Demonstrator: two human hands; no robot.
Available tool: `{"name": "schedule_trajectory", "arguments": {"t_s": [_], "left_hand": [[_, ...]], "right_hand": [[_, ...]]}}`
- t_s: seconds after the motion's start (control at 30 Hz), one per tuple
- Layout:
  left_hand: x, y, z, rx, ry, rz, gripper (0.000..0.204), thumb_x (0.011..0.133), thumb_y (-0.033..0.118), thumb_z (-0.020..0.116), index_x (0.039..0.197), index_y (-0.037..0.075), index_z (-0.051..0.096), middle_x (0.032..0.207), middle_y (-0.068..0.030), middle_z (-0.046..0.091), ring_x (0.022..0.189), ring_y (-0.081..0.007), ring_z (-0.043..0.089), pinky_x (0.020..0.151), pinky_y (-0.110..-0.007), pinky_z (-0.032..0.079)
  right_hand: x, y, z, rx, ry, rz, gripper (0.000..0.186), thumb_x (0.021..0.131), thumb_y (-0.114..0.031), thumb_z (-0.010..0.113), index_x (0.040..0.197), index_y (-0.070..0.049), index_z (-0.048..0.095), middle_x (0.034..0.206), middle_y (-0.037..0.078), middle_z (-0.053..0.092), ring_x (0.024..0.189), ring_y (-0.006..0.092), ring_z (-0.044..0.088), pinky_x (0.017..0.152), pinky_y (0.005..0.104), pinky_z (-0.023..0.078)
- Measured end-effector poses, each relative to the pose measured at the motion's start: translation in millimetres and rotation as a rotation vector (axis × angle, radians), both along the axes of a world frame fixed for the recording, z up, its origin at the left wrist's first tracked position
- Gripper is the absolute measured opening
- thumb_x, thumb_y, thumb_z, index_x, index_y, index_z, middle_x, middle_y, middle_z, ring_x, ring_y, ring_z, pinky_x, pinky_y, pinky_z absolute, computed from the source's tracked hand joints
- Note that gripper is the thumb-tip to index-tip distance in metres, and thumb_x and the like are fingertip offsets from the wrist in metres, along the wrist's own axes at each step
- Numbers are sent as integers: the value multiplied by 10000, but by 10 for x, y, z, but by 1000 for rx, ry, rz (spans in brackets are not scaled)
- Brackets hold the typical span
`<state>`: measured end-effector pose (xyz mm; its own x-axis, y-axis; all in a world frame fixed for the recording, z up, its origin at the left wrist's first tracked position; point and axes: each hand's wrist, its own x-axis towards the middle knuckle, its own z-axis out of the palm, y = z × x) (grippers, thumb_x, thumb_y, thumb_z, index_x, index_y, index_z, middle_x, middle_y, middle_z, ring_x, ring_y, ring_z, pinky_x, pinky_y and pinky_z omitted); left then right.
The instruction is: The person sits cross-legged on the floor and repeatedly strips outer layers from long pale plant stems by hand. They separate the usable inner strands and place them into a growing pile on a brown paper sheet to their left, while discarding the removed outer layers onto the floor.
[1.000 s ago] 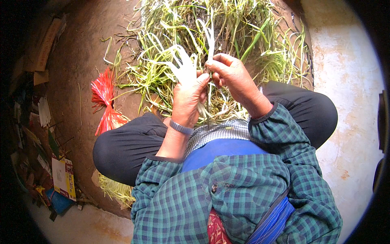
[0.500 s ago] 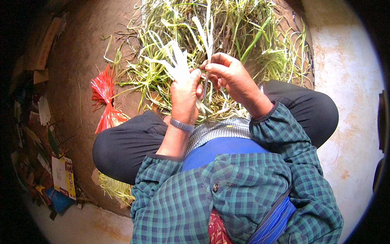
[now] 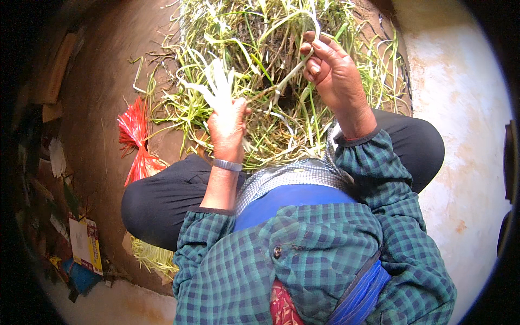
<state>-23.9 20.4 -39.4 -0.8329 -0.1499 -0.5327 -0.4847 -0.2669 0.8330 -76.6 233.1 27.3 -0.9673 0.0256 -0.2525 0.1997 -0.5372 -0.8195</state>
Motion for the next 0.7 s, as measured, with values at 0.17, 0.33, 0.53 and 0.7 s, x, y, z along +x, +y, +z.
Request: {"name": "schedule_trajectory", "arguments": {"t_s": [0.17, 0.33, 0.53, 0.7], "left_hand": [[-79, -129, 68, 186, -24, 181, 176, 861, 158, 721, 972, 72, 616, 652, -3, 600, 432, -44, 451, 368, -179, 336], [-125, -179, 213, 345, 158, 196, 176, 913, 97, 633, 1073, 42, 586, 898, -91, 672, 466, -42, 434, 402, -176, 354], [97, 175, 268, 155, 80, -158, 260, 909, 211, 662, 1097, 35, 628, 868, -25, 669, 539, -24, 476, 441, -163, 351], [140, 201, 231, 194, 19, -161, 256, 912, 203, 657, 1102, 33, 630, 823, -19, 663, 545, -32, 487, 446, -167, 355]], "right_hand": [[-1, 102, 47, 160, 37, 6, 255, 942, -130, 571, 1163, -5, 581, 914, 61, 638, 607, 51, 492, 558, 204, 418], [47, -10, -38, 265, 0, 119, 215, 932, -157, 598, 1103, -28, 614, 885, 60, 672, 593, 37, 519, 532, 169, 437], [139, -362, -169, 106, -80, 310, 238, 923, -183, 618, 1098, -23, 606, 891, 56, 665, 600, 48, 551, 531, 191, 452], [147, -490, -260, 169, -69, 311, 230, 920, -181, 624, 1083, -20, 608, 880, 34, 658, 582, 41, 541, 515, 181, 425]]}}
